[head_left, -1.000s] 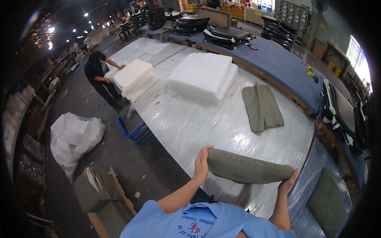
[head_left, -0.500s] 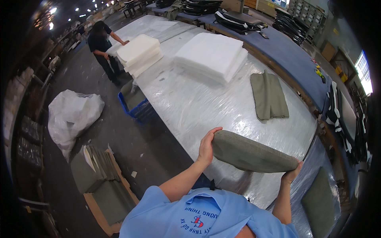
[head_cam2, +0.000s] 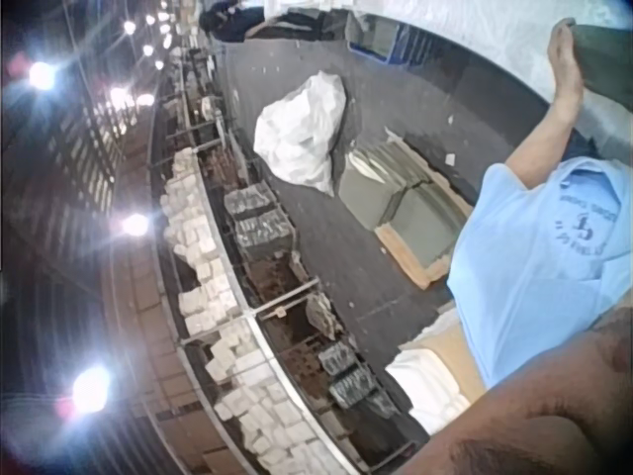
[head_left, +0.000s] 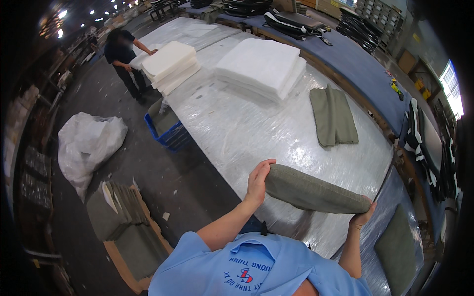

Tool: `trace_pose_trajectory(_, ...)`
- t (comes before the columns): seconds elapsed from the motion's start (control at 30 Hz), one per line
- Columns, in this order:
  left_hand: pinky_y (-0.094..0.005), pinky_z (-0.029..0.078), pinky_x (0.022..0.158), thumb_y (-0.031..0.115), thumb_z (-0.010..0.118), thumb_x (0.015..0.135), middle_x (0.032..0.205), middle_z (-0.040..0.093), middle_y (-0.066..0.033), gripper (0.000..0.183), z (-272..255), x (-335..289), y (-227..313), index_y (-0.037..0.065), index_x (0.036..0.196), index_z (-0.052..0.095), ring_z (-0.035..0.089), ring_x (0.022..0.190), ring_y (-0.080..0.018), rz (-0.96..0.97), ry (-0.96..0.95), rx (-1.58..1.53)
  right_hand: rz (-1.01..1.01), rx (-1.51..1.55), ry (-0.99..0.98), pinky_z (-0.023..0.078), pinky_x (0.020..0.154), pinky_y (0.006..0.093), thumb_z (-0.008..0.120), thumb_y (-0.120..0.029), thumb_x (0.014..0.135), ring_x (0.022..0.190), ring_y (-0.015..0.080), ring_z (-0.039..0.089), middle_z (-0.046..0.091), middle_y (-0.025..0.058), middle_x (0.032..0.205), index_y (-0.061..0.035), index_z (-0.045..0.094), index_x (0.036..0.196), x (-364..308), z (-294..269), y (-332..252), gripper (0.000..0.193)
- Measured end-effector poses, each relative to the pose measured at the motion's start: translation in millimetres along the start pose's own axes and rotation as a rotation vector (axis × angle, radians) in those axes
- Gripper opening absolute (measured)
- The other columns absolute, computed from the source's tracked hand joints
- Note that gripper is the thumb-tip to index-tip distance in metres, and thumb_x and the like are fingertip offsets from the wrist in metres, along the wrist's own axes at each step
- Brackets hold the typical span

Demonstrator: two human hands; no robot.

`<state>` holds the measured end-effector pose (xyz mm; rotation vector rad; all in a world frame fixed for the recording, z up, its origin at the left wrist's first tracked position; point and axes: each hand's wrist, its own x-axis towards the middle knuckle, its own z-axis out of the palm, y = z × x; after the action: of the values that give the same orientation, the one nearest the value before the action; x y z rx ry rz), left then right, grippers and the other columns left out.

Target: The person repeatedly folds gray fabric cushion covers on a plastic-covered worktable in a factory setting. The person handles each cover one at a time, aligning edges and folding them into compact rectangles, then placing them on the table. Other workers are visible in the background handling similar items.

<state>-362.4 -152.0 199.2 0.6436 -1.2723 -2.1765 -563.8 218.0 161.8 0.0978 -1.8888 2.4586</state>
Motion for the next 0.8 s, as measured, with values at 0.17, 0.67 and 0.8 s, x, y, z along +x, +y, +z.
trace_pose_trajectory(0.17,-0.0328,0.038,0.108,0.021,0.042,0.103,0.123,0.067,-0.0109,0.040,-10.5,-4.3,-5.5,-0.003,0.124,0.066,0.056,0.118,-0.0186,0.018,0.025,-0.042,0.000,-0.032,0.029,0.048,0.098,0.0418,0.032,-0.052,0.107,0.100,0.0280,0.066,0.071,0.0187,0.105,0.0007,0.067,0.104,-9.8,5.8,-2.3,0.063)
trace_pose_trajectory(0.67,-0.0355,0.027,0.121,0.030,0.030,0.112,0.154,0.047,-0.0129,0.052,-21.4,-104.5,16.3,0.001,0.151,0.046,0.043,0.141,-0.0234,-0.151,0.119,0.021,0.256,0.053,0.061,0.048,0.103,0.0410,0.039,-0.045,0.107,0.115,0.0261,0.063,0.066,0.0175,0.127,0.0014,0.066,0.115,-82.9,-29.7,-21.8,0.054)
trace_pose_trajectory(0.8,-0.0368,0.032,0.119,0.024,0.040,0.109,0.157,0.043,-0.0170,0.045,-16.0,-110.7,39.9,0.003,0.147,0.051,0.043,0.144,-0.0281,-0.001,0.001,0.676,0.529,0.062,0.096,0.047,0.106,0.0393,0.052,-0.036,0.103,0.122,0.0258,0.060,0.064,0.0168,0.133,0.0020,0.061,0.130,-85.9,-34.7,-46.6,0.047)
